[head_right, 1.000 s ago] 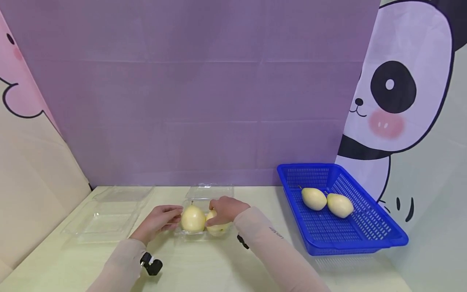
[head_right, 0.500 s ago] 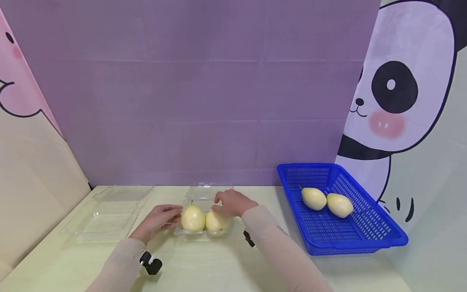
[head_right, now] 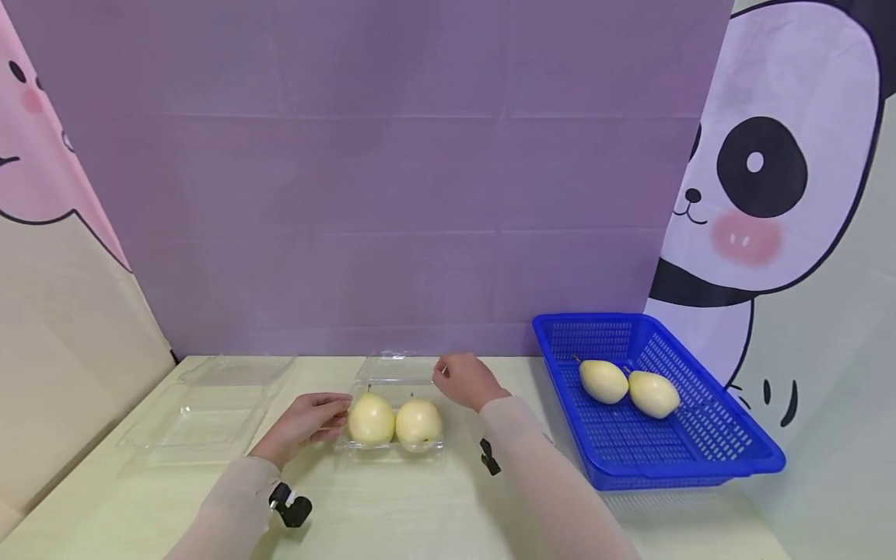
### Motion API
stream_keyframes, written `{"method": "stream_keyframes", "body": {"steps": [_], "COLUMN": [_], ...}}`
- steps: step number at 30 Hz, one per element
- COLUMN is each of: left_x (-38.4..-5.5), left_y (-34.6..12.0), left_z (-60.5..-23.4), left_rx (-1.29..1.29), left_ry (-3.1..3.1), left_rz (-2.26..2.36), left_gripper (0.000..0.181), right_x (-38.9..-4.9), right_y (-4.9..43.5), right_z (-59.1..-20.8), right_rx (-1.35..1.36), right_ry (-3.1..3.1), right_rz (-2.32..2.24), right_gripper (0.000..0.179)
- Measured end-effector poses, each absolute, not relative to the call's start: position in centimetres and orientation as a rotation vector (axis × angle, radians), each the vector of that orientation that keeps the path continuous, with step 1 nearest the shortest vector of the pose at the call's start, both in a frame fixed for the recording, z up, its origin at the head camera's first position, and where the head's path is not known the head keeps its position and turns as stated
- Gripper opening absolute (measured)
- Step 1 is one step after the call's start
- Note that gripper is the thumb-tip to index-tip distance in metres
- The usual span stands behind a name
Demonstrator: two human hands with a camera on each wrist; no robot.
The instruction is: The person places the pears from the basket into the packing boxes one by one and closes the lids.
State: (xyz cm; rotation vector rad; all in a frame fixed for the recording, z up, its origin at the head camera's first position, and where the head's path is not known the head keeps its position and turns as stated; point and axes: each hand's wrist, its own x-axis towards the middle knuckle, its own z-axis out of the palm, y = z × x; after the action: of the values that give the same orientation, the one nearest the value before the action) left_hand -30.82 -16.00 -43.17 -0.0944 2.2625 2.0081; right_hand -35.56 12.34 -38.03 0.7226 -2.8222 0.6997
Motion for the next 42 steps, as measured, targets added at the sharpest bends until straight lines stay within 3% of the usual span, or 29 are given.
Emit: {"method": "stream_keyframes", "body": {"steps": [19, 42], "left_x": [-30.5, -30.5], "left_y": [-15.9, -15.9], "left_z": [-43.0, -43.1], "left_rx": [-0.075, -0.107], "left_ry": [2.260, 2.272], "left_rz": [2.009, 2.011], "left_gripper": [0.036, 0.034], "right_x": [-36.9, -36.7], "right_y": [12.9, 12.6], "right_z": [-41.0, -42.1], "right_rx": [0.307, 0.212], "right_ry": [-2.918, -2.911], "right_rz": [0.968, 1.166], "right_gripper": [0.036, 0.042]}}
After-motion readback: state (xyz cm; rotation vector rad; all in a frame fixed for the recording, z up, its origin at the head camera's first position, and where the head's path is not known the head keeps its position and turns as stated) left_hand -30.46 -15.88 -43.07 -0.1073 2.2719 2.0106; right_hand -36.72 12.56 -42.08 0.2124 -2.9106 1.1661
